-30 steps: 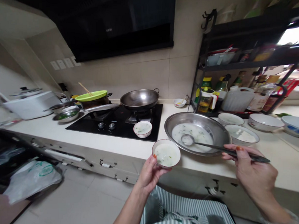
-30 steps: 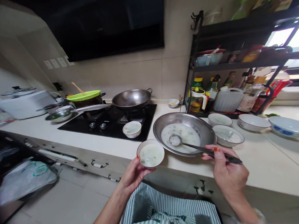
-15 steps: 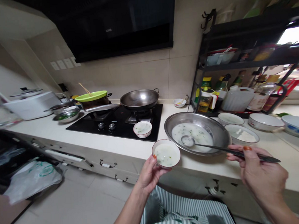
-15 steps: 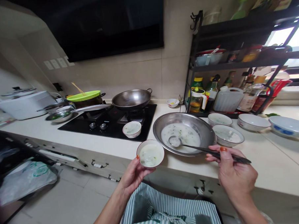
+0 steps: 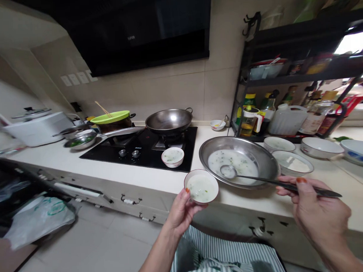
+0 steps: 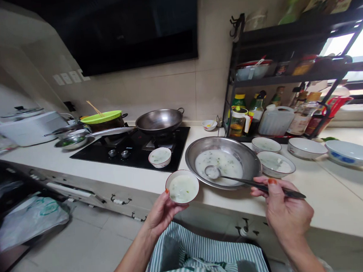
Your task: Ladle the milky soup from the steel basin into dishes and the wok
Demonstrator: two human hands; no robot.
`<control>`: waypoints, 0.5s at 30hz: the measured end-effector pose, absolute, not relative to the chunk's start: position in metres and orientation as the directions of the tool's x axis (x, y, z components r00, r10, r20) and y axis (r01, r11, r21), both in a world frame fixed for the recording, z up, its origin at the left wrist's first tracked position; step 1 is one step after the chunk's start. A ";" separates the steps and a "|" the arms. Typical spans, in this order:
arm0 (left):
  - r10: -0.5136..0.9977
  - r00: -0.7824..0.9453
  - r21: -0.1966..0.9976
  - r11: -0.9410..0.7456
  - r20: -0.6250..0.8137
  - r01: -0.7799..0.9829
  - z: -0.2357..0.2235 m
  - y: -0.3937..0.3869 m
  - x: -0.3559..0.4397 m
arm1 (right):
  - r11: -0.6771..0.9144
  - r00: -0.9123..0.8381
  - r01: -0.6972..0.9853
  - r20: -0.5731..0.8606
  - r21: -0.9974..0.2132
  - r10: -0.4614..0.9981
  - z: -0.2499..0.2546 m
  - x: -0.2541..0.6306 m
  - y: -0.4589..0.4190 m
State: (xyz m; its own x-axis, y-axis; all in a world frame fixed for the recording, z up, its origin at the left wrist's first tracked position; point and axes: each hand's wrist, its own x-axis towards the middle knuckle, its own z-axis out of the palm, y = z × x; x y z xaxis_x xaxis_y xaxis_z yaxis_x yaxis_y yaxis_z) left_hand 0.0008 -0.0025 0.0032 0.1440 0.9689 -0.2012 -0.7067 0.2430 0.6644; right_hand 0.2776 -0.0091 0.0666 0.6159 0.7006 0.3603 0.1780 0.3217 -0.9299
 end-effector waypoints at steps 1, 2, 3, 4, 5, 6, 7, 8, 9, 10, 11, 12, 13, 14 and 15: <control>0.969 0.145 0.665 0.244 -0.201 -0.705 0.003 -0.002 0.001 | 0.320 0.615 0.186 0.364 -0.929 0.700 0.067 0.278 -0.009; 0.969 0.146 0.666 0.245 -0.201 -0.704 0.003 -0.002 0.001 | 0.321 0.614 0.196 0.372 -0.926 0.696 0.066 0.278 -0.009; 0.969 0.147 0.667 0.244 -0.200 -0.703 0.002 -0.002 0.000 | 0.323 0.610 0.205 0.379 -0.924 0.696 0.066 0.278 -0.009; 0.969 0.148 0.668 0.244 -0.198 -0.703 0.002 -0.002 0.000 | 0.329 0.608 0.205 0.383 -0.922 0.696 0.065 0.278 -0.009; 0.969 0.149 0.668 0.244 -0.197 -0.703 0.003 -0.002 0.000 | 0.335 0.608 0.199 0.384 -0.921 0.694 0.065 0.278 -0.008; 0.969 0.149 0.667 0.242 -0.195 -0.705 0.003 -0.002 0.000 | 0.339 0.610 0.191 0.382 -0.921 0.694 0.064 0.279 -0.008; 0.969 0.148 0.666 0.242 -0.196 -0.706 0.003 -0.002 0.001 | 0.341 0.612 0.182 0.378 -0.922 0.694 0.063 0.279 -0.007; 0.969 0.148 0.664 0.243 -0.197 -0.707 0.004 -0.002 0.001 | 0.339 0.612 0.179 0.375 -0.924 0.697 0.063 0.279 -0.007; 0.968 0.149 0.662 0.246 -0.200 -0.708 0.004 -0.002 0.001 | 0.335 0.611 0.185 0.375 -0.924 0.697 0.063 0.279 -0.007; 0.968 0.149 0.661 0.248 -0.203 -0.709 0.005 -0.002 0.001 | 0.332 0.609 0.194 0.379 -0.923 0.697 0.062 0.279 -0.007; 0.968 0.148 0.660 0.248 -0.205 -0.709 0.005 -0.002 0.001 | 0.328 0.606 0.203 0.382 -0.922 0.698 0.063 0.279 -0.007; 0.967 0.147 0.660 0.248 -0.207 -0.709 0.005 -0.002 0.001 | 0.324 0.603 0.211 0.384 -0.922 0.699 0.063 0.279 -0.007; 0.967 0.146 0.662 0.249 -0.208 -0.707 0.005 -0.002 0.001 | 0.323 0.603 0.214 0.385 -0.922 0.699 0.063 0.279 -0.007; 0.967 0.147 0.663 0.250 -0.207 -0.706 0.005 -0.002 0.001 | 0.323 0.604 0.215 0.385 -0.922 0.697 0.063 0.279 -0.007; 0.967 0.148 0.665 0.250 -0.206 -0.704 0.005 -0.002 0.001 | 0.324 0.604 0.211 0.383 -0.922 0.698 0.064 0.279 -0.007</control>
State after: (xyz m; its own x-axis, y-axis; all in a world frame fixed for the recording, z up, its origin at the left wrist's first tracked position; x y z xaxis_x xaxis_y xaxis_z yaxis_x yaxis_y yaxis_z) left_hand 0.0009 -0.0020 0.0047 0.1481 0.9672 -0.2063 -0.7043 0.2496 0.6646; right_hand 0.2792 -0.0073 0.0639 0.6044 0.6984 0.3833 0.2110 0.3236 -0.9224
